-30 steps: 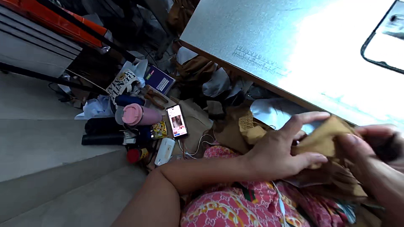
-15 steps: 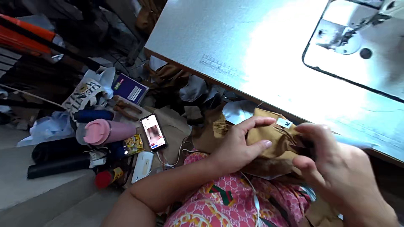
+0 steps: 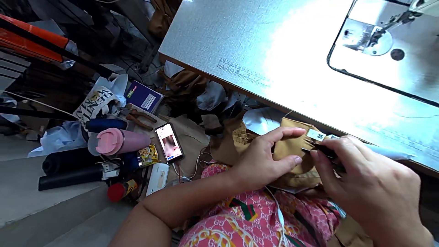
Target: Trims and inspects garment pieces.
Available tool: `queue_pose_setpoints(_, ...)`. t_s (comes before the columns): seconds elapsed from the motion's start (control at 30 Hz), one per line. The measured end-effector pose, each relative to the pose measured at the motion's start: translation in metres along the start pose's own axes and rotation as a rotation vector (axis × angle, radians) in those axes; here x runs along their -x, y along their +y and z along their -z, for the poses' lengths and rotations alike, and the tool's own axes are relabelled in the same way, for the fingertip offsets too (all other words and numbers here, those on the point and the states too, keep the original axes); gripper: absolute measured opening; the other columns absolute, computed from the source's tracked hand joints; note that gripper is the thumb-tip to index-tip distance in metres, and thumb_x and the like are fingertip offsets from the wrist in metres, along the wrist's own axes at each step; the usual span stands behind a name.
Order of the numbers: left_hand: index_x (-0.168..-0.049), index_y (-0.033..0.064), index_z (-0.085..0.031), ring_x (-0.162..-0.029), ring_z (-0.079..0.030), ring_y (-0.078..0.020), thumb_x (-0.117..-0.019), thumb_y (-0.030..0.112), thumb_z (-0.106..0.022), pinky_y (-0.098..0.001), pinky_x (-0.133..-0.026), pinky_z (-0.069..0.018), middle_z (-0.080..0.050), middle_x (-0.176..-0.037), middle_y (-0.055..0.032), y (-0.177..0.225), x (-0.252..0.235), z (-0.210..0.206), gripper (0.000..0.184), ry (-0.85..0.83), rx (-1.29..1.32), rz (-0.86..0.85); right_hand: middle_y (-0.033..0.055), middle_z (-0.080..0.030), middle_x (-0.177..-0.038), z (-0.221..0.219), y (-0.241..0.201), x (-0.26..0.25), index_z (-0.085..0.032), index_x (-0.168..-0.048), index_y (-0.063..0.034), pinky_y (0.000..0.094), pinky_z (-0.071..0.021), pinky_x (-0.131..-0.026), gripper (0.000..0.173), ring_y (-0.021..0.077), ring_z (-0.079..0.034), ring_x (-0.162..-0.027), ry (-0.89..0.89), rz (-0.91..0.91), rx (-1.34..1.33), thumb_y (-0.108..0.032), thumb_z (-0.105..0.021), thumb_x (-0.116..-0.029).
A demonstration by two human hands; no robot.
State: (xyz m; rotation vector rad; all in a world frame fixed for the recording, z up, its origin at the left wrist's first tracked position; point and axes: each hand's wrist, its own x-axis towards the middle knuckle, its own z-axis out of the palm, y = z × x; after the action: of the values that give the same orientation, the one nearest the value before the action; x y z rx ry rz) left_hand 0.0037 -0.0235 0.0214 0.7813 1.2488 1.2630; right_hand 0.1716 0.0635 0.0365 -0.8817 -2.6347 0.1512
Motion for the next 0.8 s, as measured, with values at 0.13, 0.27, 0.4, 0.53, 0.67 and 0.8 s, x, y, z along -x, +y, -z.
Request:
queue_pose_setpoints(0.13,-0.133,0.0008,-0.061,-0.101,-0.067,-0.0052,-0.0922,-0.003,-0.066,-0.0239,-0.089,-0.0564,-0.067,-0.122,-0.0090,0.000,0.000,0.000,0.042,-0.006,0.003,0.001,0.0156,-0.059,-0.070,0.000,-0.001,0.000,-0.064,-0.088,-0.0001,0.0410,-0.0307,-0.044,0.037,0.0306,-0.054,-0.052,0.000,-0.010,0.011,-0.029,-0.046,-0.1024)
queue_pose_setpoints(0.27,-0.133,0.0000,-0.061,-0.101,-0.067,-0.0058,-0.0918,-0.004,-0.067,-0.0240,-0.089,-0.0561,-0.067,-0.122,-0.0095,-0.002,-0.001,0.000,0.042,0.005,0.005,0.001,0.0162,-0.058,-0.069,-0.001,-0.002,0.000,-0.065,-0.088,0.0006,0.0418,-0.0305,-0.043,0.039,0.0317,-0.054,-0.051,-0.011,-0.021,0.020,-0.029,-0.046,-0.1031)
queue_pose_setpoints(0.4,-0.133,-0.0006,-0.062,-0.102,-0.067,-0.0071,-0.0921,-0.004,-0.067,-0.0260,-0.090,-0.0564,-0.067,-0.123,-0.0107,-0.003,0.000,0.002,0.041,-0.005,-0.003,-0.002,0.0175,-0.060,-0.071,0.001,-0.002,0.001,-0.065,-0.089,0.0001,0.0437,-0.0328,-0.044,0.038,0.0334,-0.057,-0.053,-0.032,-0.013,0.008,-0.029,-0.046,-0.1036)
queue_pose_setpoints(0.53,-0.133,-0.0025,-0.061,-0.101,-0.067,-0.0082,-0.0921,-0.005,-0.067,-0.0261,-0.089,-0.0562,-0.067,-0.122,-0.0124,-0.003,0.000,0.001,0.041,-0.006,-0.003,-0.016,0.0197,-0.063,-0.073,0.001,0.001,0.002,-0.066,-0.090,0.0014,0.0459,-0.0355,-0.045,0.040,0.0352,-0.059,-0.056,-0.057,-0.002,-0.026,-0.030,-0.046,-0.1049)
queue_pose_setpoints(0.67,-0.133,-0.0043,-0.061,-0.106,-0.066,-0.0130,-0.0925,-0.005,-0.067,-0.0305,-0.093,-0.0550,-0.066,-0.125,-0.0161,0.000,-0.001,0.001,0.041,-0.007,-0.017,-0.007,0.0219,-0.066,-0.078,-0.002,0.007,0.005,-0.067,-0.095,0.0022,0.0487,-0.0398,-0.048,0.042,0.0368,-0.062,-0.061,-0.107,-0.012,-0.070,-0.032,-0.046,-0.1060)
queue_pose_setpoints(0.8,-0.133,-0.0055,-0.061,-0.109,-0.066,-0.0176,-0.0935,-0.003,-0.066,-0.0344,-0.095,-0.0538,-0.066,-0.125,-0.0201,0.000,-0.001,-0.001,0.040,-0.024,-0.022,-0.007,0.0241,-0.068,-0.082,-0.001,0.009,0.004,-0.067,-0.096,0.0043,0.0481,-0.0438,-0.053,0.041,0.0354,-0.066,-0.067,-0.150,-0.022,-0.121,-0.031,-0.048,-0.1059)
